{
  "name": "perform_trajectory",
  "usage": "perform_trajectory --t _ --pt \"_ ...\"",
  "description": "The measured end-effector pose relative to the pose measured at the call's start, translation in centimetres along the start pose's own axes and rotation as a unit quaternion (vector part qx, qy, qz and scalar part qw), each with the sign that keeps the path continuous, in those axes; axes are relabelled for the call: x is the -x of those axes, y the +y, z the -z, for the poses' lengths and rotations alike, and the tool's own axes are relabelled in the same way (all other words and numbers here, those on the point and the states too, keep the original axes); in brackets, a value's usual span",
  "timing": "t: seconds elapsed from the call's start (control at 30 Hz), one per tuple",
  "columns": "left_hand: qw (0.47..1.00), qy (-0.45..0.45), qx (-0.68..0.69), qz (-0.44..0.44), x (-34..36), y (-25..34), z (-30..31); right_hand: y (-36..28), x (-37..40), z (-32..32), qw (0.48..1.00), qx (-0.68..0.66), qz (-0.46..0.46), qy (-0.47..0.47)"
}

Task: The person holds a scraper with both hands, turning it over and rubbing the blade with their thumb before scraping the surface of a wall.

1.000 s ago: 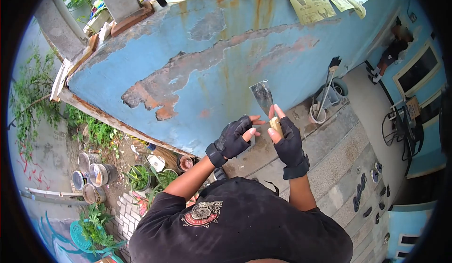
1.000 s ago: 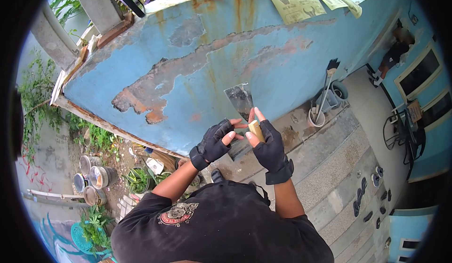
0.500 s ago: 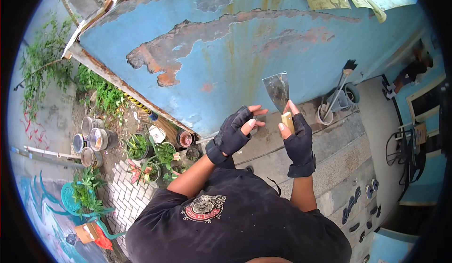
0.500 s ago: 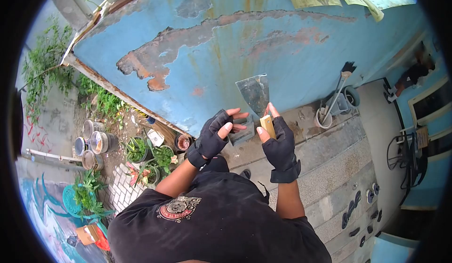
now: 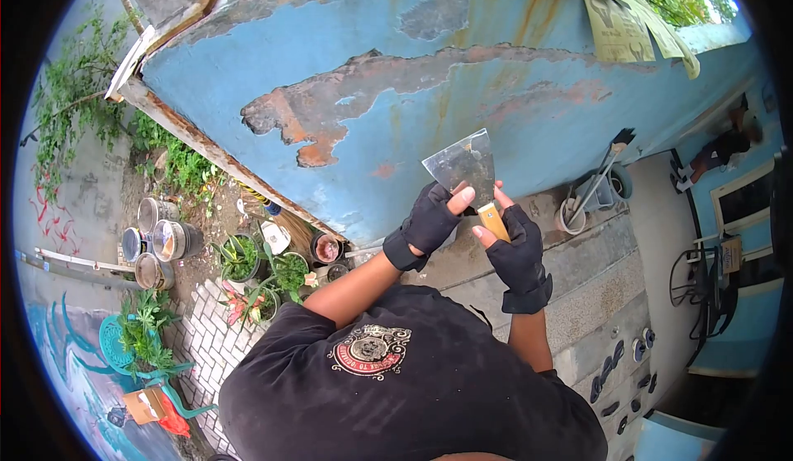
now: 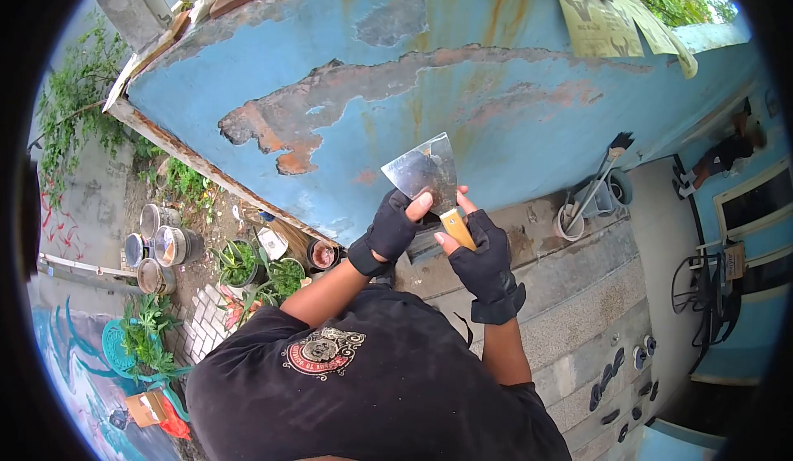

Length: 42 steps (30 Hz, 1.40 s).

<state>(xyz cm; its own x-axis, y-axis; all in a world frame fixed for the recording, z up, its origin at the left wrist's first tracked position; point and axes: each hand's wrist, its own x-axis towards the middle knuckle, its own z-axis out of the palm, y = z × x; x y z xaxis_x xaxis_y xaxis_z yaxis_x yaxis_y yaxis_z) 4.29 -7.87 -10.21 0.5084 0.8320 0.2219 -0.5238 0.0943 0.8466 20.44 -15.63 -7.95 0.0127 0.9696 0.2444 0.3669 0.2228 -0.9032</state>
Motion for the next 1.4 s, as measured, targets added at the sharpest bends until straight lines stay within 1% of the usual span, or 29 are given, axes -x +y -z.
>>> perform_trajectory --t 0.03,0.1,0.13,0.2,0.23,0.27,0.33,0.37,0.43,0.5,0.53,0.6,0.67,0.73,0.77,0.83,0.87,0.9,0.93,1.0,1.07,1.1,1.13,1.17,1.23,1.3,1.33,1.37,1.4 --pt "0.999 0.023 0.041 0.012 -0.4 0.7 0.4 -0.4 -0.7 -0.6 1.000 0.002 -0.001 -0.001" --pt "0.997 0.044 0.056 0.010 -0.9 1.8 1.8 -1.8 -2.0 -1.7 0.991 -0.103 -0.075 -0.028" --pt "0.996 0.064 0.068 0.008 -1.1 2.2 2.7 -1.8 -2.5 -2.4 0.991 -0.102 -0.079 -0.030" --pt "0.997 0.058 0.050 0.008 -1.5 3.0 4.7 -1.6 -3.5 -3.9 0.956 -0.261 -0.133 -0.023" --pt "0.998 0.049 0.030 0.005 -1.6 3.4 5.6 -0.8 -3.8 -4.6 0.962 -0.237 -0.126 -0.048" --pt "0.999 0.040 0.010 0.001 -1.5 3.6 6.6 -0.3 -4.1 -5.2 0.961 -0.239 -0.131 -0.050" --pt "0.999 0.041 0.006 0.000 -1.4 3.5 8.4 0.4 -4.9 -6.4 0.961 -0.235 -0.119 -0.082" --pt "0.999 0.029 0.021 0.019 -1.3 3.4 9.2 0.8 -5.4 -7.0 0.960 -0.235 -0.122 -0.085" --pt "0.998 0.025 0.037 0.040 -1.0 3.2 10.6 1.2 -6.2 -8.0 0.923 -0.321 -0.150 -0.151" --pt "0.994 0.029 0.094 0.036 -1.0 3.5 11.8 -0.1 -7.1 -9.4 0.922 -0.313 -0.166 -0.154" --pt "0.995 0.034 0.092 0.033 -0.9 3.9 12.3 -0.7 -7.7 -10.1 0.924 -0.304 -0.177 -0.153" --pt "0.986 0.047 0.156 0.048 -0.6 4.5 13.1 -0.6 -8.9 -11.4 0.922 -0.312 -0.160 -0.166" --pt "0.984 0.066 0.155 0.054 -0.6 5.1 14.1 -1.0 -9.8 -12.3 0.919 -0.315 -0.147 -0.184" --pt "0.983 0.075 0.154 0.059 -1.0 5.5 14.6 -1.8 -10.8 -12.3 0.939 -0.242 -0.162 -0.182" --pt "0.987 0.062 0.139 0.045 -1.1 5.4 14.9 -2.1 -11.2 -12.3 0.939 -0.241 -0.163 -0.185" --pt "0.990 0.050 0.126 0.037 -1.0 4.7 15.0 -2.4 -11.6 -11.5 0.959 -0.168 -0.127 -0.188" --pt "0.989 0.080 0.122 0.019 -1.1 4.1 14.9 -2.8 -11.8 -11.0 0.959 -0.167 -0.130 -0.188" --pt "0.987 0.109 0.117 0.001 -1.2 3.7 14.8 -3.3 -11.9 -10.3 0.965 -0.157 -0.124 -0.167" --pt "0.987 0.108 0.120 0.003 -1.2 3.5 15.0 -3.4 -12.0 -9.6 0.972 -0.145 -0.117 -0.146" --pt "0.997 0.039 0.070 -0.011 -1.4 3.8 15.2 -2.9 -12.3 -8.3 0.974 -0.142 -0.128 -0.123" --pt "0.996 0.034 0.073 -0.026 -1.9 3.6 14.8 -3.5 -13.3 -7.2 0.979 -0.090 -0.093 -0.154" --pt "0.996 0.034 0.079 -0.032 -2.1 3.5 14.7 -3.7 -13.8 -6.7 0.976 -0.086 -0.097 -0.173" --pt "0.995 0.033 0.086 -0.037 -2.3 3.5 14.6 -3.9 -14.2 -6.6 0.977 -0.085 -0.097 -0.171" --pt "0.995 0.031 0.088 -0.036 -2.5 3.3 14.6 -4.1 -14.5 -6.6 0.975 -0.087 -0.097 -0.179" --pt "0.991 0.050 0.128 -0.005 -2.7 2.9 14.7 -3.9 -14.4 -6.9 0.974 -0.087 -0.099 -0.186" --pt "0.988 0.065 0.140 -0.008 -2.9 3.5 14.0 -2.6 -13.9 -7.8 0.971 -0.144 -0.078 -0.173" --pt "0.985 0.082 0.150 -0.012 -3.0 3.8 13.7 -2.3 -13.7 -8.1 0.972 -0.143 -0.079 -0.170" --pt "0.985 0.078 0.153 -0.010 -3.0 3.8 13.8 -2.1 -13.3 -8.5 0.972 -0.118 -0.071 -0.190" --pt "0.988 0.049 0.144 -0.008 -3.1 4.0 14.1 -1.9 -12.7 -8.9 0.971 -0.093 -0.063 -0.209"
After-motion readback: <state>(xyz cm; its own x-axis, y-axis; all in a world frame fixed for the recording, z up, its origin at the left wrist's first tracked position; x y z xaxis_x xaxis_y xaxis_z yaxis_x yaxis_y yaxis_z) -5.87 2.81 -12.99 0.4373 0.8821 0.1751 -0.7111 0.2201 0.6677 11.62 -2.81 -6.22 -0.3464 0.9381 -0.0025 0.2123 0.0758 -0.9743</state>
